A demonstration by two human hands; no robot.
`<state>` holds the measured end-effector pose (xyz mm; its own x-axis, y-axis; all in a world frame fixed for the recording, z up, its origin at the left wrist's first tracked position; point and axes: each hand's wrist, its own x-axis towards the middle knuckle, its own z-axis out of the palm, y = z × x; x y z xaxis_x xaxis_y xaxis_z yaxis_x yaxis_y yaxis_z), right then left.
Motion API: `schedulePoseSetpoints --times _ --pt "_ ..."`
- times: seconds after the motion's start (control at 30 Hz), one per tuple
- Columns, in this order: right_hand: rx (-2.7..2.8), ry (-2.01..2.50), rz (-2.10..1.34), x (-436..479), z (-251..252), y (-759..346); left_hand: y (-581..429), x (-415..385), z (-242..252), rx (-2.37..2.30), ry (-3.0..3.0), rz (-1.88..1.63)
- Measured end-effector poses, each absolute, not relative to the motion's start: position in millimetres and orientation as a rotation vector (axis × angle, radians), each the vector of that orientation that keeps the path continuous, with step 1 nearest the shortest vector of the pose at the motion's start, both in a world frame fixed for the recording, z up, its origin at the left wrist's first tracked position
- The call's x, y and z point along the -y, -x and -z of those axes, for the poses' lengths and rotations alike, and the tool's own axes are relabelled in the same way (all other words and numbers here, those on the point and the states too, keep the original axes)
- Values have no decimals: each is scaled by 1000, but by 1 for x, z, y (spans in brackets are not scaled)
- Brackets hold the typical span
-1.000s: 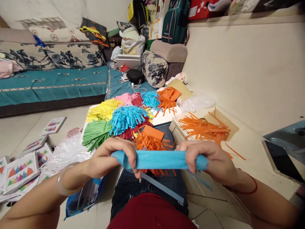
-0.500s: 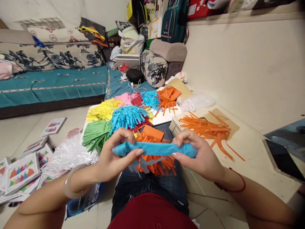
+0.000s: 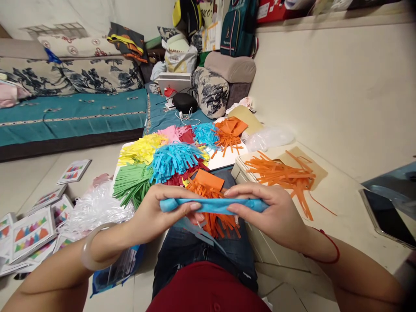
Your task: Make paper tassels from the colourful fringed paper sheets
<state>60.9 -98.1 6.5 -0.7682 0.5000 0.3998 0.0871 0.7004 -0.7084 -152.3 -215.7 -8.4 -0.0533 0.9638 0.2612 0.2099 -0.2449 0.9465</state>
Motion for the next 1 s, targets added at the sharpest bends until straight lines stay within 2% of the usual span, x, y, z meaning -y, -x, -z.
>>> schedulePoseSetpoints --times 0.23,0.37,0.6,0.7,1.0 --pt "2352 568 -915 92 -4 -57 151 218 12 -1356 -1375 -1391" --pt "2390 538 -901 89 -9 -55 169 214 8 -1189 -1292 -1295" --pt "2447 554 -981 85 -19 -51 185 193 -23 -1122 -1354 -631" --pt "2462 589 -1008 84 -19 -51 178 189 -26 -1131 -1377 -525" --pt "2337 715 -1557 82 -2 -51 168 202 -18 -1252 -1404 -644"
